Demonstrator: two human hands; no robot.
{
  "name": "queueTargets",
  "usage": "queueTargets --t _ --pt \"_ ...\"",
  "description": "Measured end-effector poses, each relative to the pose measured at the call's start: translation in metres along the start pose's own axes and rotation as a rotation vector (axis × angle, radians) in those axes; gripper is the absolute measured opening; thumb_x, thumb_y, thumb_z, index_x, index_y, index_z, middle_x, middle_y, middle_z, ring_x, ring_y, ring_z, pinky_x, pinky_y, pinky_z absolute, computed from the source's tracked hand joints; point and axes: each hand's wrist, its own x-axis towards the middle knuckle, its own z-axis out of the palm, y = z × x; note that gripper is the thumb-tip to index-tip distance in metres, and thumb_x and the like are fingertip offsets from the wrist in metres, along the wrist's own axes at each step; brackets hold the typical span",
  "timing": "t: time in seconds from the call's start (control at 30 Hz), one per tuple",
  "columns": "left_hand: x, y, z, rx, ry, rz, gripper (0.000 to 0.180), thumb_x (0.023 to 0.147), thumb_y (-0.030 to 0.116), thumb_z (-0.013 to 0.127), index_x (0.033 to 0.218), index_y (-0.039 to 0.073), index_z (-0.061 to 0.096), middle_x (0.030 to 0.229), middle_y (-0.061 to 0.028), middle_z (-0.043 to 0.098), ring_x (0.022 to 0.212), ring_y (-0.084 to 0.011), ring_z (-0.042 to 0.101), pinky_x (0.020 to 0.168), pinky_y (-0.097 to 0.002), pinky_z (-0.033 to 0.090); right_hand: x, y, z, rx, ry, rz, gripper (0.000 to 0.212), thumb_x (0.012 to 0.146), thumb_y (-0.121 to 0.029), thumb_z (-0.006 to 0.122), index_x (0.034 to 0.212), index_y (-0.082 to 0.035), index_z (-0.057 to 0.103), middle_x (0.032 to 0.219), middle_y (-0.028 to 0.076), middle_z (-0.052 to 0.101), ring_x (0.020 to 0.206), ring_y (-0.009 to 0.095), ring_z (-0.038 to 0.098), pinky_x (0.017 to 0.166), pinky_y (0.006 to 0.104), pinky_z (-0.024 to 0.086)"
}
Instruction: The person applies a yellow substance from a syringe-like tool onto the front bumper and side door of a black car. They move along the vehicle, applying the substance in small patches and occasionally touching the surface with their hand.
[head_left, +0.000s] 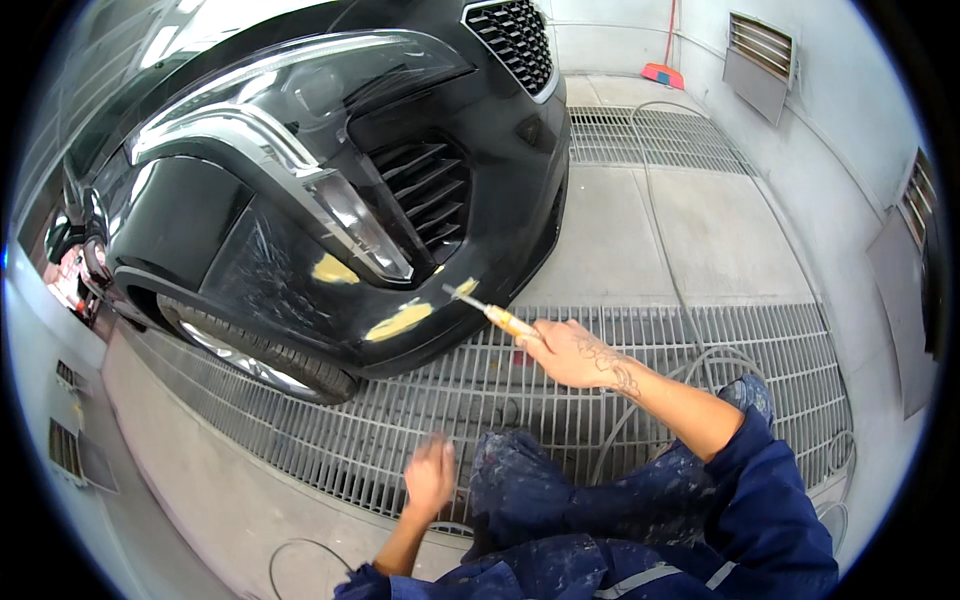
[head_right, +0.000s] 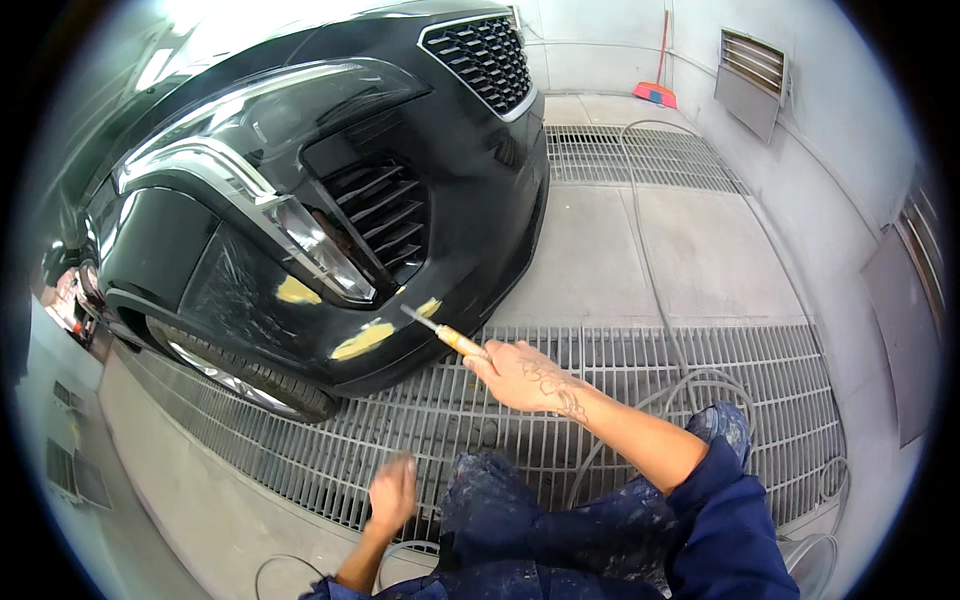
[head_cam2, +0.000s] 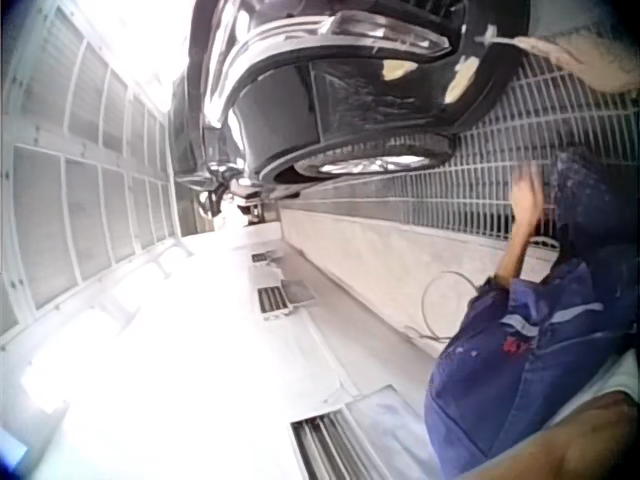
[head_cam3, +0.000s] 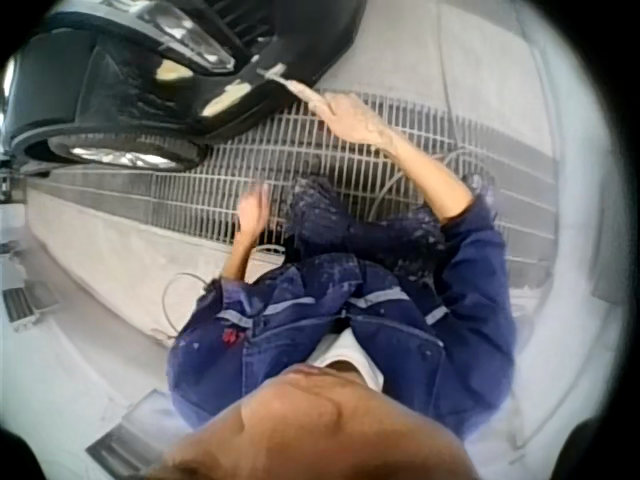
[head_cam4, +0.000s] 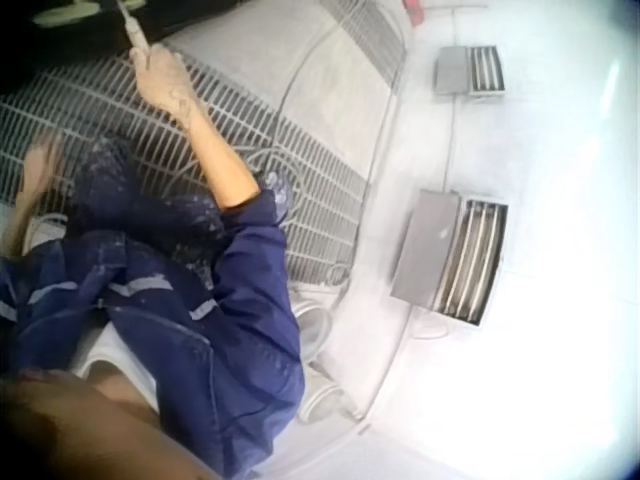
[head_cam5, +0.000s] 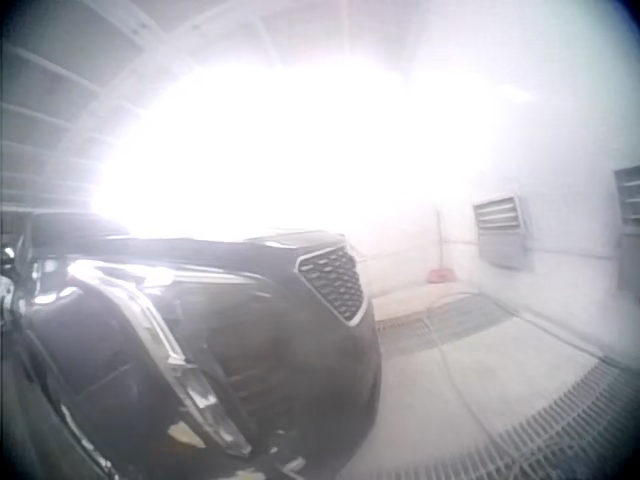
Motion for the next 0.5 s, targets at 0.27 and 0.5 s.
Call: queueTargets --t 0.27,0.5 --pt "0.163 0.053 -0.075 0.387 0.296 0.332 0.073 0.102 0.028 0.061 0.161 -0.005 0.035 0.17 -0.0222 0.033 0.159 -0.0403 0.028 0.129 -0.0514 0.024 0.009 -0.02 -0.004 0.035 0.086 0.068 0.057 0.11 -0.046 0.05 0.099 0.007 0.066 0.08 0.027 0.071 0.082 0.042 0.075 0.076 0.0516 0.056" --pt "0.183 0.034 -0.071 0.447 0.324 0.342 0.075 0.1 0.032 0.064 0.161 -0.002 0.037 0.17 -0.0187 0.036 0.159 -0.0343 0.031 0.13 -0.0507 0.023 0.015 -0.055 0.008 -0.053 -0.152 -0.051 0.056 0.11 -0.045 0.05 0.106 0.009 0.066 0.09 0.029 0.071 0.091 0.047 0.071 0.079 0.0541 0.054"
